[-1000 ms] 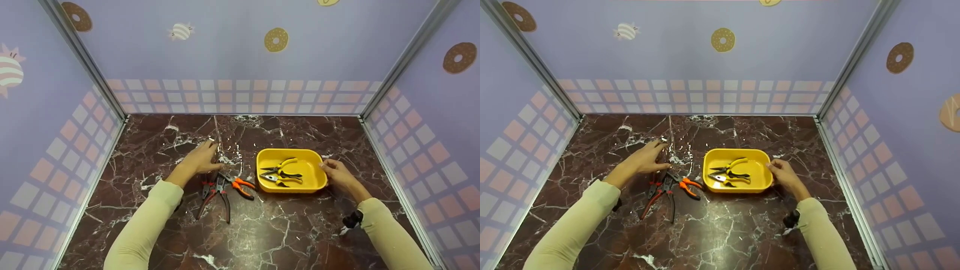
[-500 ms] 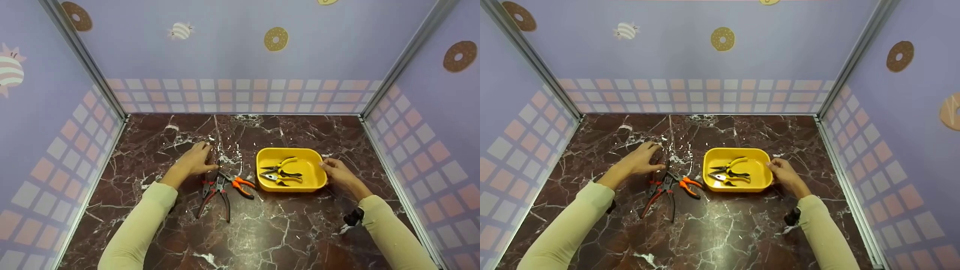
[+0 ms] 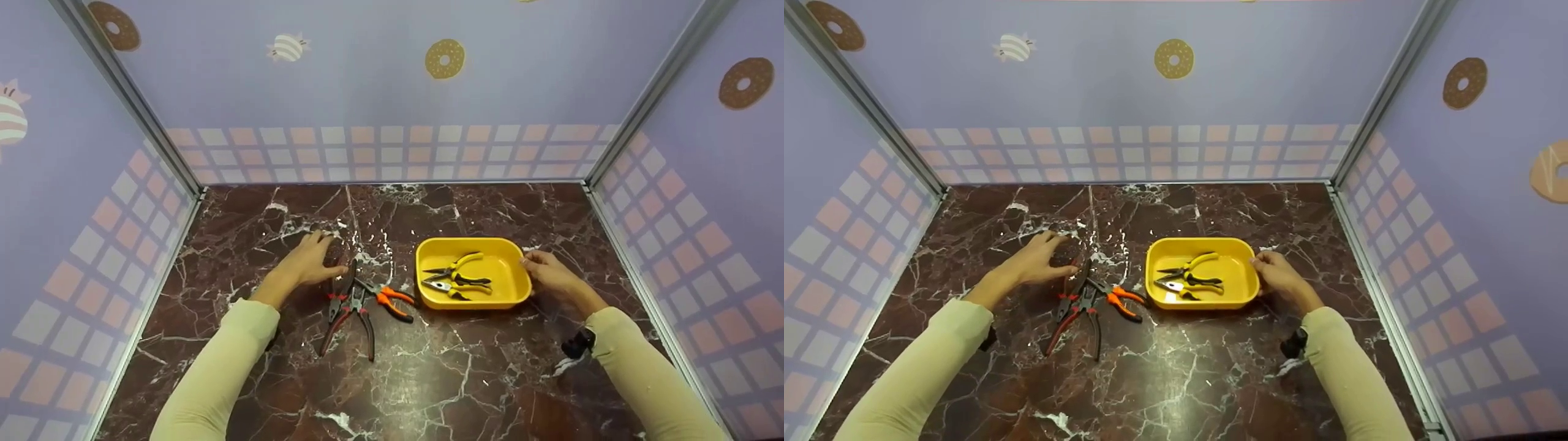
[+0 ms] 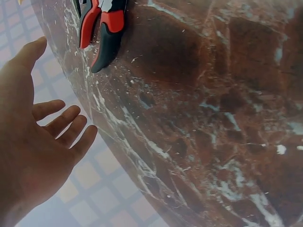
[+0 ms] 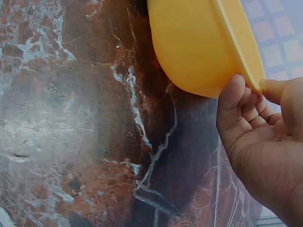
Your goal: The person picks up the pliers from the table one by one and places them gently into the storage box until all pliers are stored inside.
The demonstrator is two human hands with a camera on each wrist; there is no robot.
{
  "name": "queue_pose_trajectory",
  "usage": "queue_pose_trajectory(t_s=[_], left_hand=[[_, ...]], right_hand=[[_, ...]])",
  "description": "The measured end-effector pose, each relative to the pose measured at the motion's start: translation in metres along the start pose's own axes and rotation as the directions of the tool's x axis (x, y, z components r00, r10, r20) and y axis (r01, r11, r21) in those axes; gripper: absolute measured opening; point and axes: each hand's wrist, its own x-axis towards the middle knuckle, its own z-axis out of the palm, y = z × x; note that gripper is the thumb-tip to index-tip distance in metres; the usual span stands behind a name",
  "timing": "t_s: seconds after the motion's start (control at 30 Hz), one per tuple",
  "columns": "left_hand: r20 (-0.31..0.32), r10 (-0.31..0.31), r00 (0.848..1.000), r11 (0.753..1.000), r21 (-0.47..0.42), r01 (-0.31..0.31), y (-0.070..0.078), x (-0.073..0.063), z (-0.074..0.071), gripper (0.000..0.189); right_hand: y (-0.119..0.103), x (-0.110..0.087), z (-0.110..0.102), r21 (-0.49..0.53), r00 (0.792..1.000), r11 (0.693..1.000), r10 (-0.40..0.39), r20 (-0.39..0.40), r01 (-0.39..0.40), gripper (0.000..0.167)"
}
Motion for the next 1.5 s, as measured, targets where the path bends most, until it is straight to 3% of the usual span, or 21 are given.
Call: queue_pose_trajectory(t_s=[0.27, 0.43, 0.67, 0.87, 1.33, 1.5], left_hand=[[0.024, -0.02, 1.0, 0.999, -0.039, 0.02, 0.001, -0.006, 0.008, 0.097], [0.032, -0.029, 0.999, 1.0, -0.011, 0.029, 0.005, -0.011, 0.018, 0.099], [0.048, -0.089, 0.995, 0.996, 0.018, 0.088, 0.013, -0.012, 0.032, 0.103], [0.055, -0.097, 0.994, 0.995, 0.029, 0.096, 0.016, -0.013, 0.04, 0.103], [0.005, -0.087, 0.996, 0.996, 0.011, 0.087, 0.018, -0.013, 0.046, 0.1], [0.015, -0.094, 0.995, 0.996, -0.006, 0.094, 0.017, -0.012, 0.047, 0.099]], right_hand=[[-0.008, 0.001, -0.007, 0.01, 0.998, 0.999, 0.041, 0.041, -0.041, 0.028], [-0.006, 0.001, -0.006, 0.02, 0.998, 1.0, 0.021, 0.053, -0.022, 0.026], [-0.001, 0.003, -0.004, -0.001, 0.998, 0.999, -0.044, 0.039, 0.044, 0.02], [0.0, 0.002, -0.002, 0.003, 0.999, 0.999, -0.049, 0.018, 0.049, 0.028], [0.004, 0.003, 0.001, -0.013, 0.997, 0.997, -0.071, -0.002, 0.071, 0.015], [0.002, 0.002, 0.002, -0.016, 0.997, 0.997, -0.077, 0.003, 0.077, 0.017]])
